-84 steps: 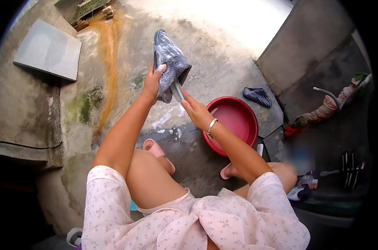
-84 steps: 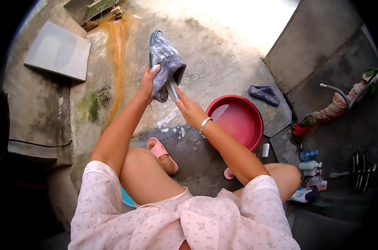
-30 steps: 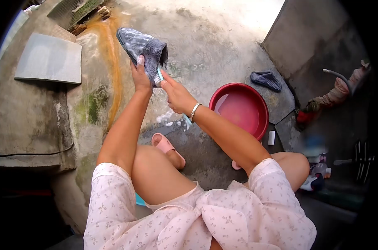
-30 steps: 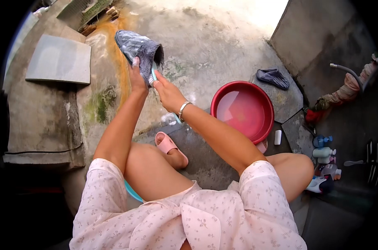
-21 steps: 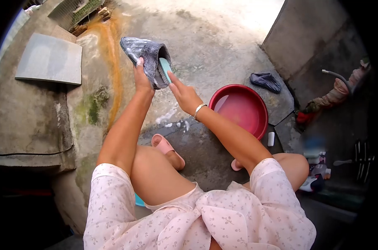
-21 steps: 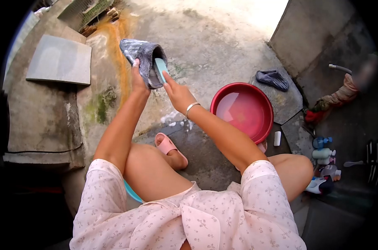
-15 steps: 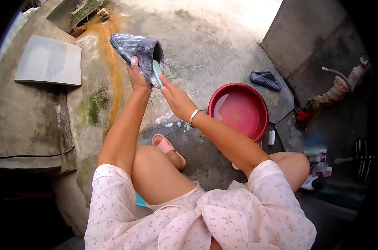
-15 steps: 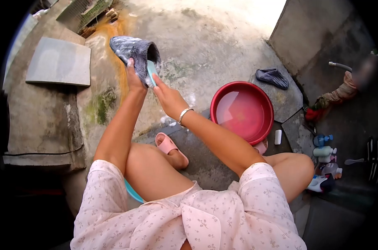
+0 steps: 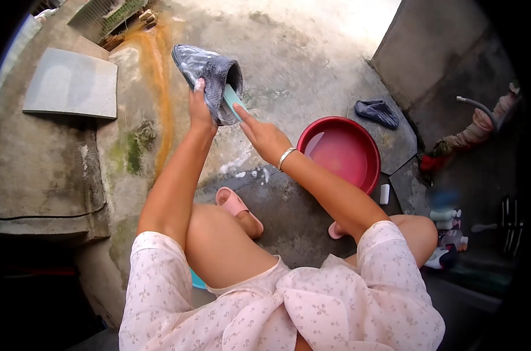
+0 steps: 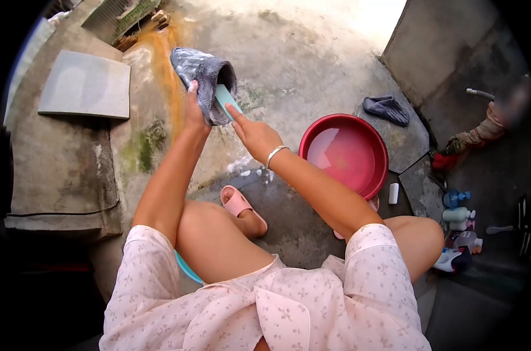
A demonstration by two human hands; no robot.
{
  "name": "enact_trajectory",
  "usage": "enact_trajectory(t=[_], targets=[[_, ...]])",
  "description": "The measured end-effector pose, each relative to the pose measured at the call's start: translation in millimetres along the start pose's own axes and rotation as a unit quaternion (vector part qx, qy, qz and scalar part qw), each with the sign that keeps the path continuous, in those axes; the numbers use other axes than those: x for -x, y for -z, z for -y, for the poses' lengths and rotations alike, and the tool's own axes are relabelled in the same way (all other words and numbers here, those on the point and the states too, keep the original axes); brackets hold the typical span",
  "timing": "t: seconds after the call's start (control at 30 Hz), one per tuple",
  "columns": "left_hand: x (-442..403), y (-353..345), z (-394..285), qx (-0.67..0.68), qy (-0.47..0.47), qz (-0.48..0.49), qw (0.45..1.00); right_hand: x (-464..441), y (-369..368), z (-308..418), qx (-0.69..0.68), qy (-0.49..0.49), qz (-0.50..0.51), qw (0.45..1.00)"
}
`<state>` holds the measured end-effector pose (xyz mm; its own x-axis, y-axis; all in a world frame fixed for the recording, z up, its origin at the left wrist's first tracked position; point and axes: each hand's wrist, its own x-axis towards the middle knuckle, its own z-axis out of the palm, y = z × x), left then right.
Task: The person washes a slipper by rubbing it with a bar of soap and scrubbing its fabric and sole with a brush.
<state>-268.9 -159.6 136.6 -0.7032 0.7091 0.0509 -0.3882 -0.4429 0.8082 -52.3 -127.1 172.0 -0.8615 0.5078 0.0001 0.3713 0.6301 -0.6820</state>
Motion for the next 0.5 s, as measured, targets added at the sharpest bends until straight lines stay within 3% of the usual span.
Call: enact_trajectory(t=[0.1,0.17,0.27,0.3,0.33,0.37,0.4,0.43,0.47,0.5], targets=[[11,-8,-4,-0.019,0.020,-0.003,1.000,-19,11,-25,0.120,0.004,-0.004,0.993],[12,-7,-3,-0.006,0.059,-0.004,0.998,-33,17,-27,0.101,-0.006,-0.006,0.995],[26,-28,-11,0.029,0.132,0.039,0.990,-66,11,-16,-0.111,0.101,-0.164,0.975],[29,-34,-6,0.034,0.146,0.054,0.987,-81,11,-10,-0.112,0.100,-0.166,0.975],[32,-38,-2,0.037,0.161,0.068,0.984,-91,19,3,-0.168,0.040,-0.089,0.981],[32,-40,-3,0.035,0.163,0.067,0.984,-89,26,10,-0.319,-0.059,-0.014,0.946],[32,-43,-6,0.016,0.166,0.059,0.984,-81,40,28,-0.448,-0.177,0.029,0.876],[31,-45,-8,-0.002,0.168,0.050,0.985,-74,33,22,-0.448,-0.176,0.031,0.876],[19,-29,-7,0.010,0.182,0.051,0.982,-71,22,12,-0.370,-0.042,0.006,0.928],[24,-30,-15,0.034,0.186,0.066,0.980,-56,15,13,-0.351,0.002,-0.014,0.936]])
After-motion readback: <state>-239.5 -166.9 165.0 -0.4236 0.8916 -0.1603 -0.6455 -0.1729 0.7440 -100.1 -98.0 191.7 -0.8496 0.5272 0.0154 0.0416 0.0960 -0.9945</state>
